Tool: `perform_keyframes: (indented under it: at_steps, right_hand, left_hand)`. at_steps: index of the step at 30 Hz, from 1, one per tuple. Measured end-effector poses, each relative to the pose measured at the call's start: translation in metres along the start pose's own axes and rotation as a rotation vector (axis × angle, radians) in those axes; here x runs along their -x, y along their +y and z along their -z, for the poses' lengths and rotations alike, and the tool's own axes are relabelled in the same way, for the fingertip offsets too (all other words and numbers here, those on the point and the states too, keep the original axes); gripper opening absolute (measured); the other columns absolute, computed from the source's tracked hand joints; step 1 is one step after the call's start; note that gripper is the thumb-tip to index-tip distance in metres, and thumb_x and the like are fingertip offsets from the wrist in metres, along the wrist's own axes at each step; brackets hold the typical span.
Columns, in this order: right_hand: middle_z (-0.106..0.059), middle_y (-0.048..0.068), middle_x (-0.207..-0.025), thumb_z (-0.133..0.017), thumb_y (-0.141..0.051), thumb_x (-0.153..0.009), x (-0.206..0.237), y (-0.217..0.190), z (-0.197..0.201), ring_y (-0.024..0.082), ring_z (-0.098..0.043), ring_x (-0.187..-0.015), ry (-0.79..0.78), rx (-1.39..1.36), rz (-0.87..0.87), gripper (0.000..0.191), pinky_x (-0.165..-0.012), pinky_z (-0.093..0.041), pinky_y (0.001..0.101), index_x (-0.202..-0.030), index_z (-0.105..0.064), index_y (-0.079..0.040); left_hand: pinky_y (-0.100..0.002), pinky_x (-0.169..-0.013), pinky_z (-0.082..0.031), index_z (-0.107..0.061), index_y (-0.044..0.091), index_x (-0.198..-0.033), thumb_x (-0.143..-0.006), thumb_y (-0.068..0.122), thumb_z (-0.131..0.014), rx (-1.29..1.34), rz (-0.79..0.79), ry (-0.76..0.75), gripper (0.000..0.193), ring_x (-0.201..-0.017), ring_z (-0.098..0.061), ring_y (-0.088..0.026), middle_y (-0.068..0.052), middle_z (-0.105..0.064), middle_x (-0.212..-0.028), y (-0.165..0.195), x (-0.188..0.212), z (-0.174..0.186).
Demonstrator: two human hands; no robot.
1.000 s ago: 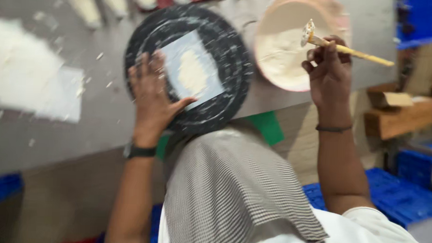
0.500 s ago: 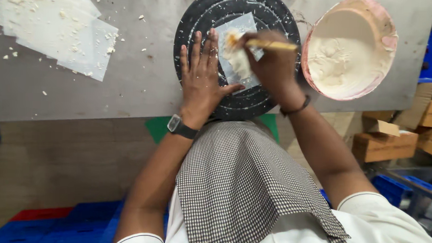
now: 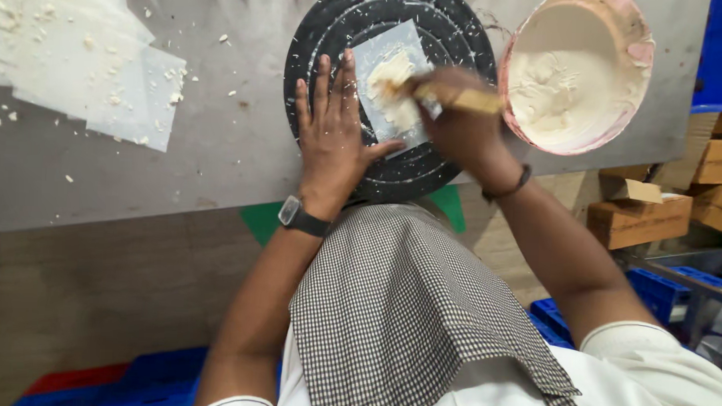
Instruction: The person repeatedly applies a white paste onto small square sheets using a brush, then folds each sheet and places it on a tray. The process is repeated multiple times with new sheets taken from a stack.
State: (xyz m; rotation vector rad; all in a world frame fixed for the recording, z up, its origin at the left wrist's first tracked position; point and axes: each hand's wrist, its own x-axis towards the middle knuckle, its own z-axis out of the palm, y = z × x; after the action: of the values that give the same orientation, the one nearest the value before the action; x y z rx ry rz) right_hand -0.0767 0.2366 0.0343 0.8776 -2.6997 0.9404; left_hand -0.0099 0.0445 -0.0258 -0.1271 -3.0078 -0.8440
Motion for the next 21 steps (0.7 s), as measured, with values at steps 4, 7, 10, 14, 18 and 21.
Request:
perform_keyframes:
  at_steps: [4,7,10,14,18,21]
  right_hand:
    - [-0.075,0.008,-0.095,-0.081,-0.009,-0.096,0.007,0.004,0.0,0.023,-0.072,-0.079,0.015,-0.098,0.026,0.008,-0.071,-0.057,0.0349,-0.098,-0.073,-0.008]
    - [-0.075,0.006,-0.102,-0.076,-0.002,-0.101,0.016,0.015,-0.004,0.023,-0.075,-0.091,0.05,-0.139,0.038,0.008,-0.079,-0.06,0.0348,-0.104,-0.073,-0.008]
    - [-0.075,0.007,-0.102,-0.078,0.001,-0.095,0.026,0.024,-0.004,0.025,-0.073,-0.091,0.038,-0.026,0.132,0.012,-0.079,-0.058,0.0382,-0.1,-0.073,-0.009]
    - [-0.074,0.005,-0.104,-0.08,-0.002,-0.089,0.031,0.026,0.006,0.025,-0.073,-0.1,0.094,-0.044,0.239,0.015,-0.086,-0.06,0.0395,-0.097,-0.071,-0.01]
    - [-0.075,0.007,-0.108,-0.08,0.001,-0.096,0.033,0.018,0.014,0.022,-0.072,-0.095,0.043,-0.124,0.093,0.015,-0.081,-0.059,0.0332,-0.106,-0.073,-0.008]
    - [-0.074,0.007,-0.101,-0.084,-0.002,-0.095,0.036,0.028,0.013,0.02,-0.072,-0.087,0.05,-0.104,0.122,0.013,-0.074,-0.058,0.0315,-0.1,-0.073,-0.008]
  left_hand:
    - [-0.055,-0.131,-0.005,-0.015,0.0,-0.164,-0.066,0.074,-0.082,-0.021,-0.012,-0.019,0.14,-0.161,-0.014,-0.029,-0.007,-0.025,-0.171,-0.005,-0.002,0.004]
    - [-0.054,-0.131,-0.004,-0.016,0.001,-0.163,-0.063,0.076,-0.082,-0.017,-0.043,-0.032,0.142,-0.16,-0.014,-0.029,-0.007,-0.025,-0.171,-0.009,-0.004,0.005]
    - [-0.053,-0.129,-0.004,-0.017,0.001,-0.163,-0.062,0.075,-0.083,-0.041,-0.034,-0.068,0.142,-0.159,-0.015,-0.029,-0.006,-0.024,-0.171,-0.011,-0.006,0.005]
    - [-0.053,-0.13,-0.005,-0.018,0.002,-0.165,-0.065,0.078,-0.083,-0.089,-0.089,-0.049,0.141,-0.16,-0.014,-0.028,-0.006,-0.023,-0.172,-0.011,-0.006,0.007]
    - [-0.052,-0.131,-0.006,-0.018,0.004,-0.165,-0.064,0.078,-0.083,-0.096,-0.058,-0.064,0.14,-0.161,-0.014,-0.027,-0.006,-0.025,-0.173,-0.007,-0.003,0.007]
    - [-0.053,-0.129,-0.006,-0.018,0.004,-0.162,-0.057,0.078,-0.083,-0.106,-0.026,-0.091,0.144,-0.158,-0.014,-0.027,-0.006,-0.025,-0.17,-0.006,-0.005,0.005]
